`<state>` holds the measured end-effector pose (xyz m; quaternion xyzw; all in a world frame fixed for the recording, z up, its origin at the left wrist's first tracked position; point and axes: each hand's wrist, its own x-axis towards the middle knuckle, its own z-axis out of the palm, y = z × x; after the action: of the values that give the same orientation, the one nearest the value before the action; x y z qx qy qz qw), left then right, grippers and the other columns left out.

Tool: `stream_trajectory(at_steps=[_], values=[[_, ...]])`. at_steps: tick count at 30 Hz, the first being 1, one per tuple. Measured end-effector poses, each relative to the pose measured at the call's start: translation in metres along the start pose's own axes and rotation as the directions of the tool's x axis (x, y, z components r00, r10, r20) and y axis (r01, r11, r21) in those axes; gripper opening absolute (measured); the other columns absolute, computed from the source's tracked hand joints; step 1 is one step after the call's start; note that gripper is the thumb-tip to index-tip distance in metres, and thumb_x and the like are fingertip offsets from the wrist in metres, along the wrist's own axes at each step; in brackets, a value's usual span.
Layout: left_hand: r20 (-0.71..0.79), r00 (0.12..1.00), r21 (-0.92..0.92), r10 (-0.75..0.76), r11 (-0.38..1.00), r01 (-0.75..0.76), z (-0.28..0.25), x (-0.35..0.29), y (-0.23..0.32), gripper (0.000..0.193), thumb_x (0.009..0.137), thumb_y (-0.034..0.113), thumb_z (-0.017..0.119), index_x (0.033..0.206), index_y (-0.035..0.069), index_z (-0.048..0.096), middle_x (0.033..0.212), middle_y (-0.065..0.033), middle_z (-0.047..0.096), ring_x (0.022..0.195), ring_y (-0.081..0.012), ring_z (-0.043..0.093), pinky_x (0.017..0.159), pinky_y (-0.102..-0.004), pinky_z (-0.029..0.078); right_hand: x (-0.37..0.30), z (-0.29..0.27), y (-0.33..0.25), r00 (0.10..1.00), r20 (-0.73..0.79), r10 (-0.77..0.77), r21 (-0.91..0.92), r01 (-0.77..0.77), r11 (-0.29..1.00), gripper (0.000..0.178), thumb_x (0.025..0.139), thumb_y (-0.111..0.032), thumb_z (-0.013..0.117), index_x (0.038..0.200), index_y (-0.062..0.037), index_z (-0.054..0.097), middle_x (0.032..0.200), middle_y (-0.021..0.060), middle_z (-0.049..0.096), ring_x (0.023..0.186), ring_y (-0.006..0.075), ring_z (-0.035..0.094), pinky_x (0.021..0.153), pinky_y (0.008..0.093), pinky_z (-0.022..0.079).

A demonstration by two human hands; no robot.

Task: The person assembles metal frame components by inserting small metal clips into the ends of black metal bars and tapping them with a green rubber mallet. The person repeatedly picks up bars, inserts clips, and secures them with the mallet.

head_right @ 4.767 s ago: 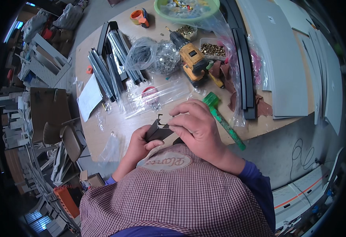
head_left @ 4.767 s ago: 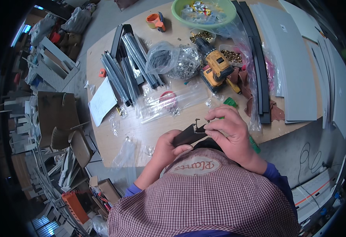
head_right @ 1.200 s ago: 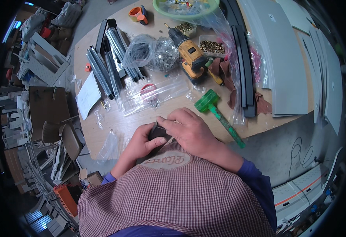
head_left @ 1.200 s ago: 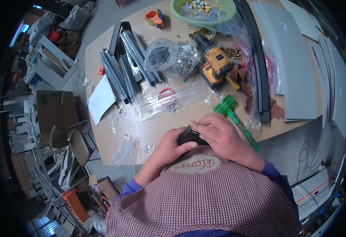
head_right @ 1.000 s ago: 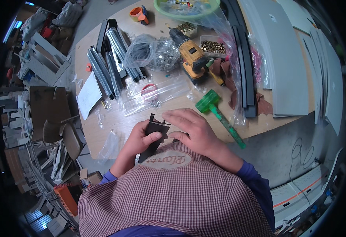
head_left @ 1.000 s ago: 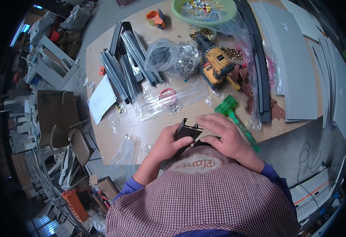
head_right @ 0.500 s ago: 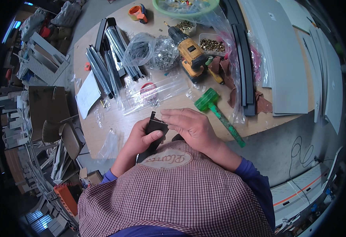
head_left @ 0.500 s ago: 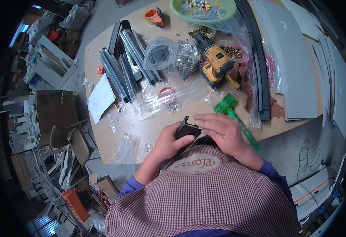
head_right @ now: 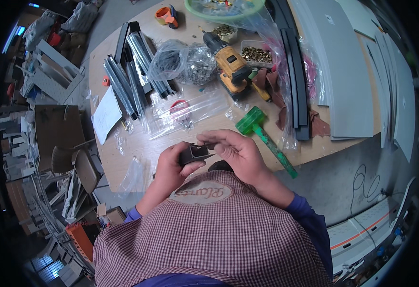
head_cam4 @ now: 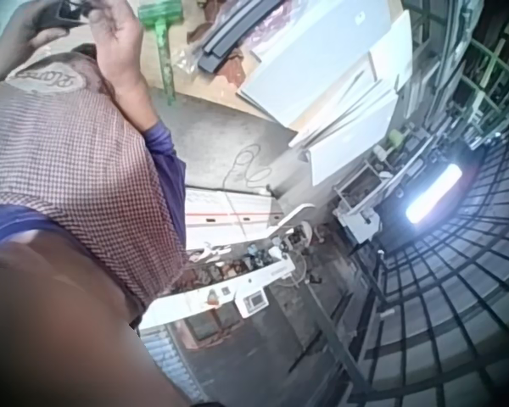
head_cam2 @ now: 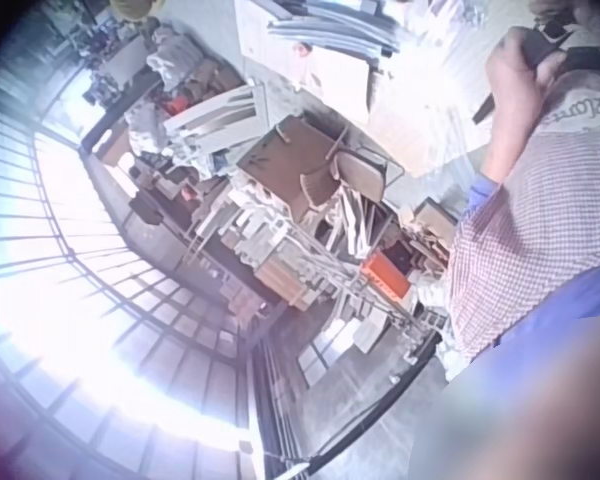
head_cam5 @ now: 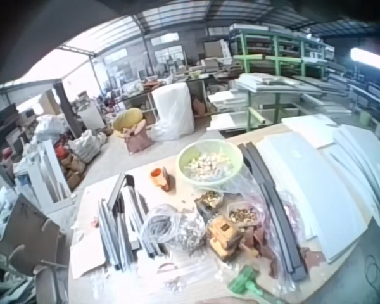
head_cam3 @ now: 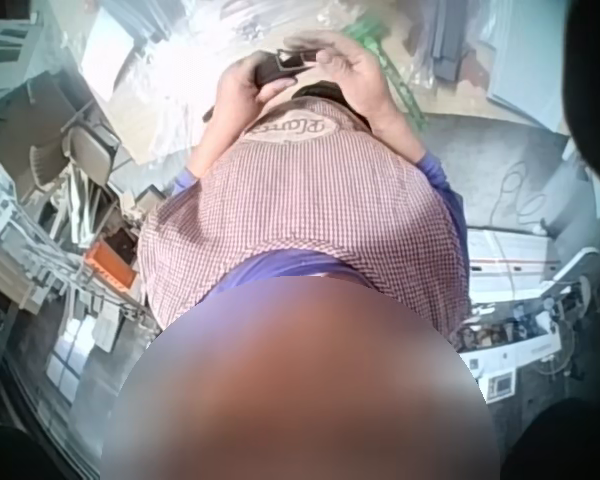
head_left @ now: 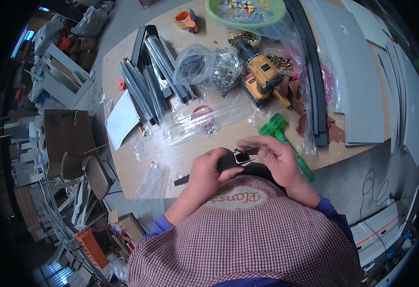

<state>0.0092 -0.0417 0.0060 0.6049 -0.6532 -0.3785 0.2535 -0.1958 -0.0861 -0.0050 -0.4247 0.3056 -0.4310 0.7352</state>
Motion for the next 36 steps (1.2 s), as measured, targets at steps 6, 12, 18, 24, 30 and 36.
stream_trajectory(at_steps=[6, 12, 18, 24, 30, 36], values=[[0.01, 0.999, 0.018, 0.033, 0.999, -0.033, 0.001, 0.005, 0.002, 0.043, 0.075, 0.035, 0.082, 0.097, 0.004, 0.063, 0.082, -0.0156, 0.066, 0.074, -0.0347, 0.066, 0.065, -0.0397, 0.052, -0.001, -0.001, -0.006, 0.999, -0.005, -0.05, -0.321, 0.046, 0.946, 0.023, 0.093, -0.002, 0.062, 0.114, -0.0028, 0.07, 0.114, 0.0099, 0.071, 0.107, 0.0169, 0.066, 0.09, 0.0287, 0.053], [0.016, 1.0, -0.02, 0.017, 1.0, -0.017, 0.002, 0.005, 0.001, 0.042, 0.075, 0.033, 0.083, 0.096, 0.003, 0.062, 0.08, -0.0153, 0.065, 0.073, -0.034, 0.065, 0.064, -0.0388, 0.051, -0.001, 0.0, -0.02, 0.938, 0.054, -0.342, -0.638, 0.296, 0.711, 0.022, 0.082, 0.0, 0.07, 0.104, -0.0063, 0.074, 0.107, 0.0081, 0.071, 0.096, 0.0215, 0.067, 0.082, 0.0318, 0.053], [-0.018, 0.998, 0.0, 0.064, 0.998, -0.064, -0.001, 0.005, 0.002, 0.042, 0.074, 0.031, 0.083, 0.098, 0.003, 0.061, 0.081, -0.014, 0.065, 0.073, -0.0327, 0.065, 0.065, -0.0377, 0.051, 0.004, -0.001, -0.023, 0.876, 0.21, -0.435, -0.698, 0.446, 0.56, 0.025, 0.075, -0.004, 0.075, 0.099, -0.0113, 0.075, 0.105, 0.0031, 0.07, 0.099, 0.0238, 0.062, 0.085, 0.0342, 0.049], [0.01, 0.996, 0.131, 0.092, 0.987, -0.093, 0.0, 0.006, 0.001, 0.043, 0.073, 0.029, 0.084, 0.098, 0.003, 0.061, 0.08, -0.0124, 0.065, 0.071, -0.03, 0.064, 0.064, -0.0362, 0.05, 0.004, -0.001, -0.019, 0.868, 0.22, -0.445, -0.689, 0.461, 0.559, 0.023, 0.076, -0.004, 0.075, 0.098, -0.0108, 0.074, 0.105, 0.0031, 0.071, 0.1, 0.0245, 0.062, 0.087, 0.0344, 0.049], [-0.001, 0.994, 0.119, 0.11, 0.987, -0.109, 0.0, 0.006, 0.003, 0.044, 0.073, 0.03, 0.085, 0.098, 0.003, 0.061, 0.08, -0.0132, 0.064, 0.071, -0.0303, 0.064, 0.064, -0.0362, 0.05, 0.004, -0.001, -0.019, 0.867, 0.214, -0.451, -0.69, 0.46, 0.558, 0.022, 0.076, -0.005, 0.075, 0.098, -0.0109, 0.074, 0.105, 0.0026, 0.07, 0.1, 0.0243, 0.062, 0.087, 0.0341, 0.049], [0.017, 0.995, 0.124, 0.094, 0.988, -0.096, -0.002, 0.006, 0.005, 0.044, 0.073, 0.03, 0.085, 0.097, 0.002, 0.061, 0.08, -0.0139, 0.064, 0.071, -0.0314, 0.064, 0.064, -0.0364, 0.05, 0.004, -0.001, -0.019, 0.868, 0.218, -0.447, -0.685, 0.462, 0.563, 0.022, 0.076, -0.006, 0.074, 0.098, -0.0107, 0.074, 0.105, 0.0026, 0.07, 0.101, 0.0244, 0.061, 0.087, 0.0343, 0.049]])
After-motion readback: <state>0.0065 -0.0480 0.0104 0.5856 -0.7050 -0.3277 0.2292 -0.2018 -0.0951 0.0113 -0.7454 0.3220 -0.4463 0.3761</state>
